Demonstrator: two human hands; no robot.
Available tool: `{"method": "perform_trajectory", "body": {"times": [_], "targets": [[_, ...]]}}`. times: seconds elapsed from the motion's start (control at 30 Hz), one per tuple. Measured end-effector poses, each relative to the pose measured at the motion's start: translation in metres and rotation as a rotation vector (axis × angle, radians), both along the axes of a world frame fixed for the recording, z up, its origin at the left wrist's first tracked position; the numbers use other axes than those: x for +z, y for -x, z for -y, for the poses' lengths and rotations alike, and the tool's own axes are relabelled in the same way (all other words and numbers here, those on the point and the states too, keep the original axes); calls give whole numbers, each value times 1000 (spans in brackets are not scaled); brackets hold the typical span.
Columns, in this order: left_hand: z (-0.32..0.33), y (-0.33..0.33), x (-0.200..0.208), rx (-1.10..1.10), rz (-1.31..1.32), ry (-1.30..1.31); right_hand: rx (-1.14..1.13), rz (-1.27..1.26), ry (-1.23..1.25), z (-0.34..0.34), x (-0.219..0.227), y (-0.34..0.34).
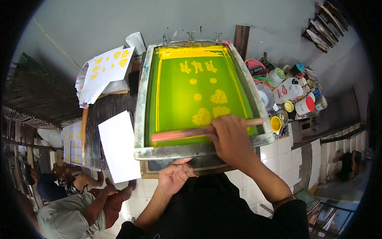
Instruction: The person is screen printing yellow designs onto white paper using a squeegee. They place a sheet of paper under the screen frame, pull the squeegee across the screen to apply ink, then lift the frame and remove the printed sheet. They also add yellow ink from a container to the screen.
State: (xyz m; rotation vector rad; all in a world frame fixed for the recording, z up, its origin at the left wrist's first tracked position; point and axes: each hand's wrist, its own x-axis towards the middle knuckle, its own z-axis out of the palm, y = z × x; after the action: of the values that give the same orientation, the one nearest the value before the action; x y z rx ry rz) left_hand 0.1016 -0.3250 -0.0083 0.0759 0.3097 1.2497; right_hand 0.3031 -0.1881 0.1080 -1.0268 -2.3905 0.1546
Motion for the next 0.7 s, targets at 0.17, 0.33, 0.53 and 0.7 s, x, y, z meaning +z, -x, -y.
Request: {"method": "perform_trajectory", "body": {"times": [0.17,0.33,0.53,0.7], "targets": [[-63,12,46,-26,-103,-514,5,-159,-388,-50,89,1],[-166,32,13,78,-2376,-278,-109,-176,-371,-94,187,23],[-135,76,-29,1,-2723,-105,-233,-183,-281,-123,238,39],[-84,163,-34,-113,-1798,255,-181,-184,-374,-159,246,39]]}}
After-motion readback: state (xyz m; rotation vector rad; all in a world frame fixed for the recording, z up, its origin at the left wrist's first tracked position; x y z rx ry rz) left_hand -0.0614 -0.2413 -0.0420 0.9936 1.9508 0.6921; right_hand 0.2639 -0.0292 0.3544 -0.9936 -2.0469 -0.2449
